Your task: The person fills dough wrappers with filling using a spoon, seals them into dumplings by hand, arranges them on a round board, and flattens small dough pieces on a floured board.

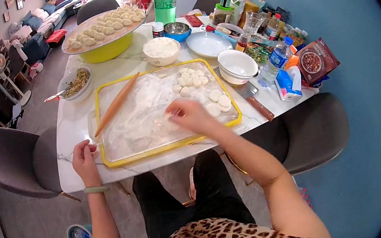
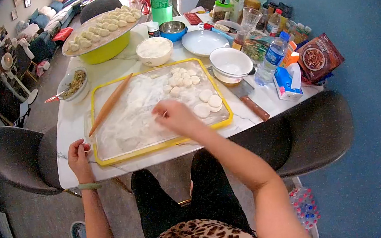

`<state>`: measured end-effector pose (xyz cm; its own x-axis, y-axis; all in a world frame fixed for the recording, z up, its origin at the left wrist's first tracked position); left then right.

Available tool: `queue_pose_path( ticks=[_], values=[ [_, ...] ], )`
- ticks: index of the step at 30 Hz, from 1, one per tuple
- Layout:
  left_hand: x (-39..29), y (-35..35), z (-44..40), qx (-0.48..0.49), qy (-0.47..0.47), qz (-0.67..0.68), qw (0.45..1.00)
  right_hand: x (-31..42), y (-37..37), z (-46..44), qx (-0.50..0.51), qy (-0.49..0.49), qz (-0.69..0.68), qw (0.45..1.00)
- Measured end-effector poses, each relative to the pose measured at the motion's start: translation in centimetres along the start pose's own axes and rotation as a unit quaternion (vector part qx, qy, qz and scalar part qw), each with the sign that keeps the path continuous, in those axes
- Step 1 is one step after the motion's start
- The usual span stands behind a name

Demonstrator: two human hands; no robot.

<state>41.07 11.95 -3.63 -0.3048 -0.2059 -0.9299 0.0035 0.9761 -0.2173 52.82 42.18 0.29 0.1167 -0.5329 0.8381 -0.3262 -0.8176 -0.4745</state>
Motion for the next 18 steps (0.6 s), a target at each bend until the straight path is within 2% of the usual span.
queue_pose_path(
  ticks=[3,6,8,11,12,13,15,16,18],
  values=[
    [-0.5,0.0,0.2,-0.003,0.002,0.006,1.000,-2.1,-5.7,-0.8,-0.037,0.023,0.007,0.999],
    [-1.0,0.2,0.4,-0.007,-0.002,0.007,1.000,-3.6,-9.3,-1.0,-0.032,0.063,0.055,0.996],
    [-0.9,0.1,0.3,-0.008,-0.006,0.010,1.000,-3.4,-10.6,-1.3,-0.146,0.004,0.264,0.953],
    [-0.4,0.2,0.1,0.005,0.001,0.042,0.999,-2.3,-9.8,-3.1,-0.102,-0.003,0.183,0.978],
    [-0.2,0.2,0.1,0.003,-0.007,0.043,0.999,-1.9,-8.9,-3.5,-0.050,0.004,0.199,0.979],
    [-0.3,0.2,0.0,0.001,-0.015,0.045,0.999,-1.8,-7.9,-3.9,-0.048,0.003,0.197,0.979],
    [-0.6,0.1,0.0,-0.002,-0.008,0.030,1.000,-1.9,-5.8,-4.6,-0.025,-0.031,0.308,0.950],
    [-0.7,0.1,0.1,-0.003,-0.003,0.018,1.000,-1.8,-5.0,-5.0,-0.013,-0.002,0.314,0.949],
    [-0.5,0.3,0.2,-0.011,-0.007,0.023,1.000,-1.6,-3.6,-4.6,-0.012,-0.007,0.334,0.942]
  ],
)
Point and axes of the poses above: each hand's wrist, its own z-axis away from the middle knuckle, its own y-axis out of the palm, x = y × z, the point moved 1 cm from there along -z, towards the middle knuckle, and after that the axes turned 8 degrees about -z, right-handed, at the moved point
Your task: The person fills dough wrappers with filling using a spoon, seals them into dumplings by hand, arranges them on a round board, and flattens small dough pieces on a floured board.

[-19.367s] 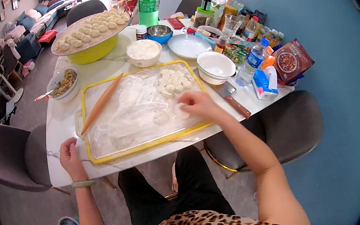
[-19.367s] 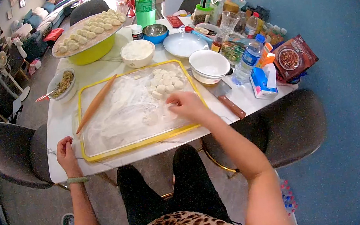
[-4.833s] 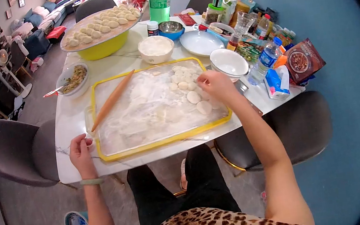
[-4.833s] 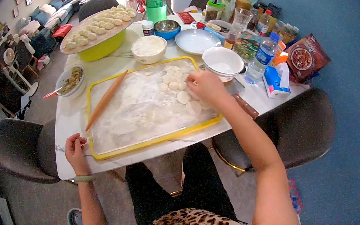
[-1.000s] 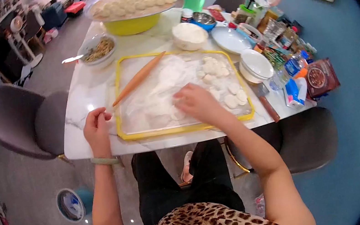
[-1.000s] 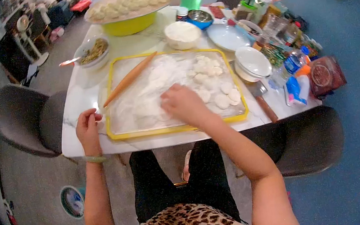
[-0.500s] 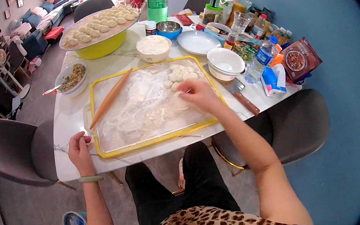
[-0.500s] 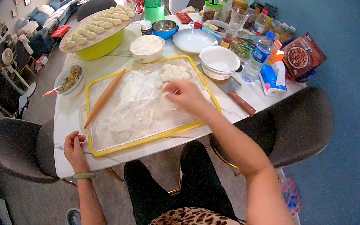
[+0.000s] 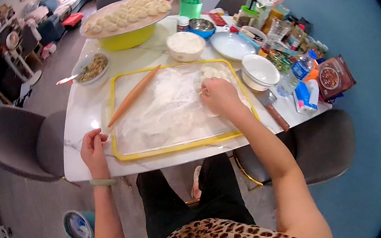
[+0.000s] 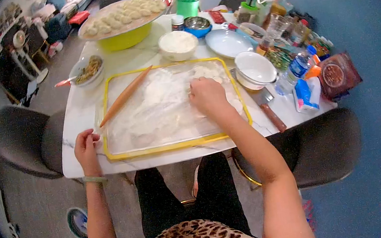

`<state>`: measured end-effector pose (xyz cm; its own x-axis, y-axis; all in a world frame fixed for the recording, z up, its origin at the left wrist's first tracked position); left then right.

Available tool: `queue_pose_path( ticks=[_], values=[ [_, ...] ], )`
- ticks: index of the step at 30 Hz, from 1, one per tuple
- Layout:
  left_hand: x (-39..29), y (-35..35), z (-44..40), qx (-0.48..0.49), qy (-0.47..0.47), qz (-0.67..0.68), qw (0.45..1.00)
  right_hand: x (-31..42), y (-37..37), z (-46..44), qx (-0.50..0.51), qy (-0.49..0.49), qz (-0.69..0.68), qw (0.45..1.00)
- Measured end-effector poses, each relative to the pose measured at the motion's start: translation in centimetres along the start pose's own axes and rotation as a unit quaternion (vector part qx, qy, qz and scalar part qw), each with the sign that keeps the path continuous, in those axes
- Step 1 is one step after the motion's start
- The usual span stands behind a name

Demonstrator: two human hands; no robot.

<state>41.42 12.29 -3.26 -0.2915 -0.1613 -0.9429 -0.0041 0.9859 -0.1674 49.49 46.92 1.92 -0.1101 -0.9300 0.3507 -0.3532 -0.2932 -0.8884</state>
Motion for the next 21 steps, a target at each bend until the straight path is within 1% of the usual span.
queue_pose_path(
  ticks=[2,4,5,7,8,9,10,11,12,14,15,17,18,19,21],
  values=[
    [0.2,0.1,-0.1,-0.005,0.000,0.019,1.000,1.9,1.1,0.9,0.000,-0.009,0.019,1.000],
    [0.2,0.1,-0.2,-0.009,-0.007,0.021,1.000,4.4,2.2,1.7,-0.001,-0.067,-0.066,0.996],
    [-0.1,0.2,-0.2,-0.007,-0.010,0.026,1.000,5.5,2.8,1.6,0.003,-0.072,-0.068,0.995],
    [-0.6,0.2,0.0,-0.014,-0.025,0.025,0.999,7.7,4.0,1.5,-0.006,-0.126,-0.142,0.982],
    [-0.5,0.2,0.0,-0.011,-0.024,0.023,0.999,8.3,4.3,1.5,-0.018,-0.150,-0.143,0.978],
    [-0.3,0.1,-0.1,-0.007,-0.023,0.023,0.999,8.6,4.2,1.6,-0.013,-0.152,-0.143,0.978],
    [-0.1,0.1,-0.2,-0.003,-0.002,0.049,0.999,8.7,4.0,2.0,0.013,-0.162,-0.131,0.978],
    [0.1,0.0,-0.2,-0.007,-0.006,0.051,0.999,8.7,3.7,2.3,0.040,-0.171,-0.117,0.977],
    [0.0,0.0,0.0,-0.006,-0.012,0.049,0.999,8.3,3.2,2.8,0.045,-0.173,-0.116,0.977],
    [-0.3,0.0,0.0,-0.011,-0.020,0.050,0.999,7.9,2.3,3.2,0.098,-0.216,-0.127,0.963],
    [-0.4,0.0,0.0,-0.006,-0.024,0.045,0.999,8.0,2.2,3.0,0.102,-0.217,-0.127,0.963],
    [-0.4,0.1,0.0,0.002,-0.028,0.042,0.999,8.3,1.4,2.1,-0.009,-0.211,-0.177,0.961],
    [-0.5,0.1,0.1,0.000,-0.027,0.035,0.999,8.6,1.4,1.6,0.028,-0.207,-0.169,0.963],
    [-0.5,0.1,0.1,-0.001,-0.026,0.028,0.999,9.1,2.2,1.6,0.028,-0.204,-0.170,0.964],
    [-0.7,0.0,0.2,-0.003,-0.026,0.018,1.000,10.4,4.5,1.5,0.021,-0.244,-0.072,0.967]
  ],
)
Point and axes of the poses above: each hand's wrist, its own z-axis away from the middle knuckle, its own y-axis out of the palm, x = y × z, the point moved 1 cm from there along -z, towards the middle knuckle, and after that the axes turned 8 degrees about -z, right-handed, at the moved point
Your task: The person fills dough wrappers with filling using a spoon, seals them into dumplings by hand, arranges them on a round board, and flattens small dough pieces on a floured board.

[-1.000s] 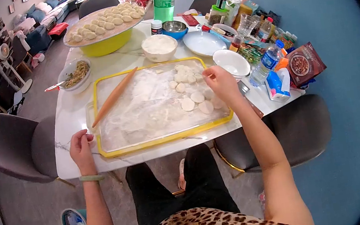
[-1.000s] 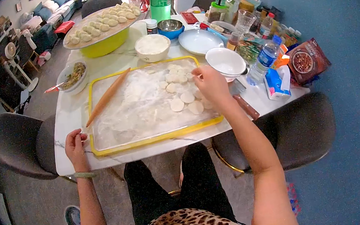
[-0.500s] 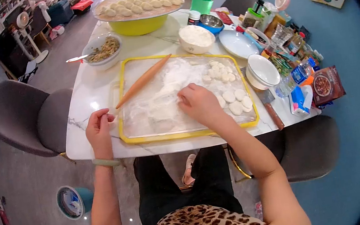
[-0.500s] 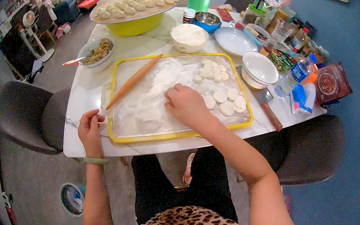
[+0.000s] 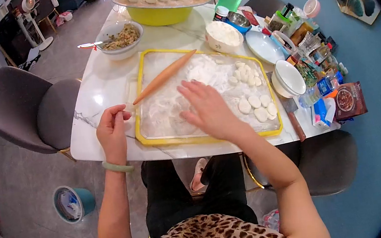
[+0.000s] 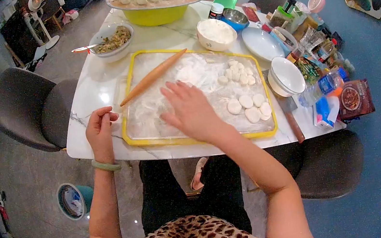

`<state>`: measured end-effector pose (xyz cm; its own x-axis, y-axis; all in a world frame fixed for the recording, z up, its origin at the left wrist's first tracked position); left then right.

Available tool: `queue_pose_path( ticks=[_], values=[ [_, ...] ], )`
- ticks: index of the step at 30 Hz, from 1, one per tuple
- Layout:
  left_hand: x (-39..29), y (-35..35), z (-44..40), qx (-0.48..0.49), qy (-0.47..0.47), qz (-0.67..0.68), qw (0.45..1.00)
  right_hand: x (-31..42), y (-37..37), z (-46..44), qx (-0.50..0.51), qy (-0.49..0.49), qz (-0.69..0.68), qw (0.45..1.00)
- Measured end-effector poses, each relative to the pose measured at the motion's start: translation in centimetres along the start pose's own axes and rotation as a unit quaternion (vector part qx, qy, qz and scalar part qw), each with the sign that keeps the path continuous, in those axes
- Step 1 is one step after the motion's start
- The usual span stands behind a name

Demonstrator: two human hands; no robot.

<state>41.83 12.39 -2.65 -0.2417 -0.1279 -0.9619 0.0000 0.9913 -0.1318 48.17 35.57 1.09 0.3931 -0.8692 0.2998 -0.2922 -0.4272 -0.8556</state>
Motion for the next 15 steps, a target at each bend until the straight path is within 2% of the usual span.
queue_pose_path(
  ticks=[1,6,8,10,11,12,13,14,15],
  values=[
    [0.0,0.0,0.0,-0.004,-0.001,-0.008,1.000,0.3,1.1,0.1,0.078,0.043,0.023,0.996],
    [0.7,-0.1,0.1,-0.005,0.015,0.006,1.000,0.8,2.6,0.8,0.128,0.044,0.060,0.989],
    [0.4,0.0,-0.4,0.003,0.035,0.010,0.999,0.7,2.1,0.4,0.118,0.052,0.065,0.989],
    [0.4,-0.2,-0.1,0.002,0.022,0.000,1.000,0.2,2.1,0.3,0.170,0.080,0.004,0.982],
    [0.4,-0.2,0.0,-0.001,0.020,0.003,1.000,-0.3,1.6,0.0,0.160,0.076,0.007,0.984],
    [0.3,-0.3,-0.2,0.000,0.029,0.002,1.000,-1.6,0.6,-0.5,0.085,0.164,-0.283,0.941],
    [0.3,-0.2,-0.2,-0.005,0.023,0.003,1.000,-3.0,-0.3,-0.8,0.006,0.235,-0.546,0.804],
    [0.4,-0.2,0.0,-0.010,0.013,0.003,1.000,-4.6,-1.1,-0.9,-0.081,0.231,-0.546,0.801],
    [0.5,-0.1,0.2,-0.009,0.011,0.003,1.000,-5.5,-1.3,-0.3,-0.076,0.222,-0.488,0.841]
  ],
)
Point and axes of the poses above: each hand's wrist, its own z-axis away from the middle knuckle, its own y-axis out of the palm, x = y × z, the point moved 1 cm from there along -z, towards the middle knuckle, and after that the axes turned 8 degrees about -z, right-handed, at the moved point
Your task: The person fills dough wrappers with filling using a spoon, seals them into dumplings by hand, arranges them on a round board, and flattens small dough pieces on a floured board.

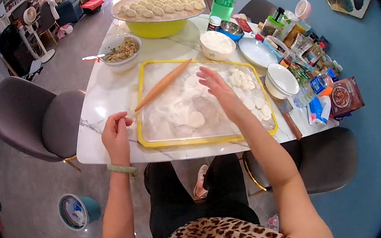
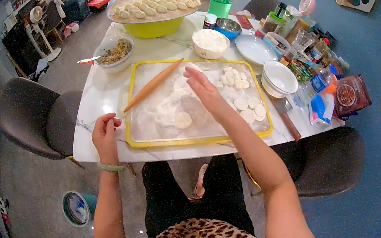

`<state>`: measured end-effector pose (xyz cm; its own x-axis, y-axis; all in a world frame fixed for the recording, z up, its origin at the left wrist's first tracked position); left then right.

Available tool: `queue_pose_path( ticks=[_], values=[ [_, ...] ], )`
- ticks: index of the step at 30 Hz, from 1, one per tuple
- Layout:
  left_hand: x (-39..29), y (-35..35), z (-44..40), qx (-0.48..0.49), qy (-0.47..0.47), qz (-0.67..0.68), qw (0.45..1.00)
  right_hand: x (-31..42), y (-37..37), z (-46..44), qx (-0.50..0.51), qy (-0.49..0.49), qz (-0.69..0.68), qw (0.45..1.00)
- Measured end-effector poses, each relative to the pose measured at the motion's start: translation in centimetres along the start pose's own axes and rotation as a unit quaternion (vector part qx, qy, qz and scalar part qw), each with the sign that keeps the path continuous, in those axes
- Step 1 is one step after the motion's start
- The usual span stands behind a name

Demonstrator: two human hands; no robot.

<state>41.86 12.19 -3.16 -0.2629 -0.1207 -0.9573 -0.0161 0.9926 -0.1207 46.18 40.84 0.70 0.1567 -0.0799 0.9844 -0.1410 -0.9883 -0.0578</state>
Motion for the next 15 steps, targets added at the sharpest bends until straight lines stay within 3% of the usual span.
queue_pose_path(
  ticks=[2,4,7,9,11,12,15],
  values=[
    [0.1,0.1,-0.3,0.009,0.024,0.016,1.000,0.7,-0.1,1.0,-0.002,-0.024,0.069,0.997],
    [0.5,0.0,-0.4,0.010,0.033,0.020,0.999,1.2,0.8,3.2,0.066,-0.058,0.385,0.919],
    [0.8,0.1,-0.4,0.013,0.037,0.023,0.999,0.3,2.5,4.0,0.016,-0.112,0.436,0.893],
    [0.7,0.2,-0.4,0.010,0.036,0.024,0.999,0.4,2.2,3.8,0.004,-0.102,0.389,0.916],
    [0.1,0.2,-0.3,0.006,0.006,0.012,1.000,1.2,1.5,3.7,-0.015,0.003,0.320,0.947],
    [0.1,0.1,-0.3,0.005,0.005,0.011,1.000,1.2,1.0,3.5,-0.033,-0.057,0.341,0.938],
    [0.1,0.2,-0.4,0.007,0.016,0.010,1.000,4.0,1.4,4.2,0.039,-0.075,0.331,0.940]
  ],
)
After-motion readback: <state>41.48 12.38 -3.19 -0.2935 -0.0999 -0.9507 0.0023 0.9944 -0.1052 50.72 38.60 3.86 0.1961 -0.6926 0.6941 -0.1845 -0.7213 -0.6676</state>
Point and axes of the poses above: each hand's wrist, its own z-axis away from the middle knuckle, its own y-axis out of the palm, x = y × z, the point moved 1 cm from there along -z, towards the middle knuckle, and after that the axes turned 8 degrees about -z, right-handed, at the moved point
